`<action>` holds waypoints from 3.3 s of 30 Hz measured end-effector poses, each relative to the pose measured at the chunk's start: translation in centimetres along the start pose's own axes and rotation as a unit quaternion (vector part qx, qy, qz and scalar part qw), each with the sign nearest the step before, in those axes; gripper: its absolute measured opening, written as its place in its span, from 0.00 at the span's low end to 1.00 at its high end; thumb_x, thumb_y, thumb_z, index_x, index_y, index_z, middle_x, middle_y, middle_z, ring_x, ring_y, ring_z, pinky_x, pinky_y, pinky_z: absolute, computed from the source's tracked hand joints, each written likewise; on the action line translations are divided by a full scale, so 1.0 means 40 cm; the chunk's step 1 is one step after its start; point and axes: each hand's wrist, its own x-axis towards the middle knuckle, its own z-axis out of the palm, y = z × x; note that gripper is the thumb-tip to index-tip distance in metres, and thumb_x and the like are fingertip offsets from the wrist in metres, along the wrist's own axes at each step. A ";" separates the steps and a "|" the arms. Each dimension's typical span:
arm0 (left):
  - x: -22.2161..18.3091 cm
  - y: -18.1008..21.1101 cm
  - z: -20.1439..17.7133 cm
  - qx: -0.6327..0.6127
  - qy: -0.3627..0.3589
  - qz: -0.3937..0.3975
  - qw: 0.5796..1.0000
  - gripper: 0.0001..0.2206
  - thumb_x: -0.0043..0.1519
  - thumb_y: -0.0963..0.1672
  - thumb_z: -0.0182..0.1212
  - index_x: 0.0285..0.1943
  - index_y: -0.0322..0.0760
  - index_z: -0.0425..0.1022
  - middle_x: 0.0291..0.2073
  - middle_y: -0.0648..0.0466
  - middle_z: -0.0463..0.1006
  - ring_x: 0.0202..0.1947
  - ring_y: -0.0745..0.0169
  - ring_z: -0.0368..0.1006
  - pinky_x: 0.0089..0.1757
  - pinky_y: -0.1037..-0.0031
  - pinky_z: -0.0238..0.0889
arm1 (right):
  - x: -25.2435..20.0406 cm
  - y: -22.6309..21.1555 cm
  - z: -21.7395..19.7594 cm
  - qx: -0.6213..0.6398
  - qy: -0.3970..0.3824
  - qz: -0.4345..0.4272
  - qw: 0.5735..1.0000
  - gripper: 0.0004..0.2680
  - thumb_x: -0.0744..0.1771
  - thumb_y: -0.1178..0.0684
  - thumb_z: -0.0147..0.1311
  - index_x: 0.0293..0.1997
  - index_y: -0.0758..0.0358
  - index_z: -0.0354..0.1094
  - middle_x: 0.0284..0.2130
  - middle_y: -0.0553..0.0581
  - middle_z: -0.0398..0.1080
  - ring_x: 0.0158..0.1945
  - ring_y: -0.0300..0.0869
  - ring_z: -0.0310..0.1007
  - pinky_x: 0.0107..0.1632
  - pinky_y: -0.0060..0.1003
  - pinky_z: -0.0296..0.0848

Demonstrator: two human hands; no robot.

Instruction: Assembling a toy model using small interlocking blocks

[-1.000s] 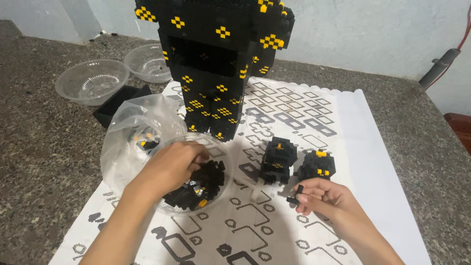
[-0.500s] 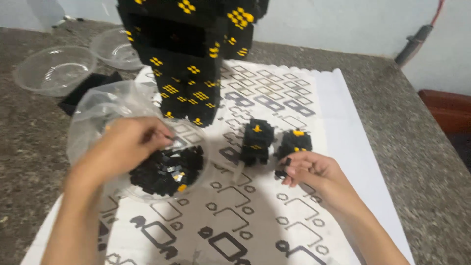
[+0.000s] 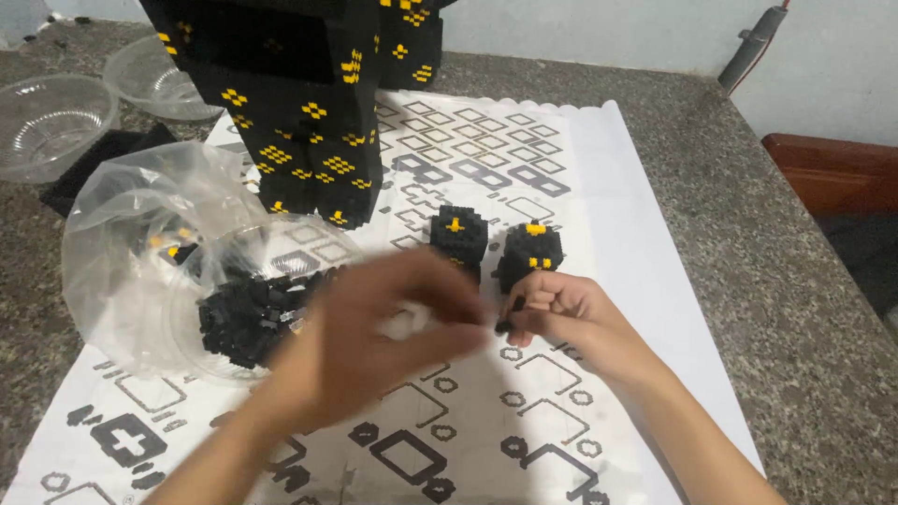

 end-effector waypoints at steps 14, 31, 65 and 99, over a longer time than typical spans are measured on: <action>0.025 -0.197 0.094 -0.183 0.061 -0.078 0.978 0.09 0.58 0.39 0.59 0.45 0.31 0.78 0.29 0.46 0.78 0.32 0.63 0.74 0.37 0.73 0.69 | 0.007 0.038 0.018 0.023 -0.028 -0.008 0.999 0.03 0.61 0.61 0.53 0.30 0.72 0.69 0.22 0.66 0.75 0.27 0.49 0.79 0.30 0.38 0.78; 0.034 -0.195 0.094 -0.148 0.095 -0.170 0.970 0.12 0.54 0.43 0.63 0.46 0.34 0.79 0.33 0.45 0.80 0.34 0.62 0.74 0.38 0.72 0.69 | 0.007 0.052 -0.007 0.006 0.054 0.071 0.996 0.08 0.59 0.66 0.55 0.39 0.79 0.71 0.28 0.70 0.78 0.31 0.56 0.81 0.34 0.41 0.81; 0.032 -0.190 0.111 -0.224 0.008 -0.265 0.938 0.13 0.51 0.42 0.67 0.44 0.34 0.79 0.37 0.46 0.78 0.42 0.59 0.73 0.43 0.73 0.66 | 0.011 0.010 0.027 0.013 0.013 0.039 0.999 0.08 0.62 0.60 0.52 0.35 0.80 0.73 0.24 0.70 0.77 0.27 0.53 0.81 0.32 0.45 0.83; 0.035 -0.197 0.109 -0.237 -0.003 -0.255 0.938 0.10 0.58 0.39 0.55 0.47 0.29 0.77 0.34 0.46 0.76 0.35 0.64 0.73 0.38 0.78 0.71 | 0.004 0.034 0.005 0.019 0.009 0.015 1.000 0.04 0.60 0.64 0.53 0.29 0.77 0.70 0.20 0.67 0.75 0.26 0.54 0.80 0.31 0.47 0.81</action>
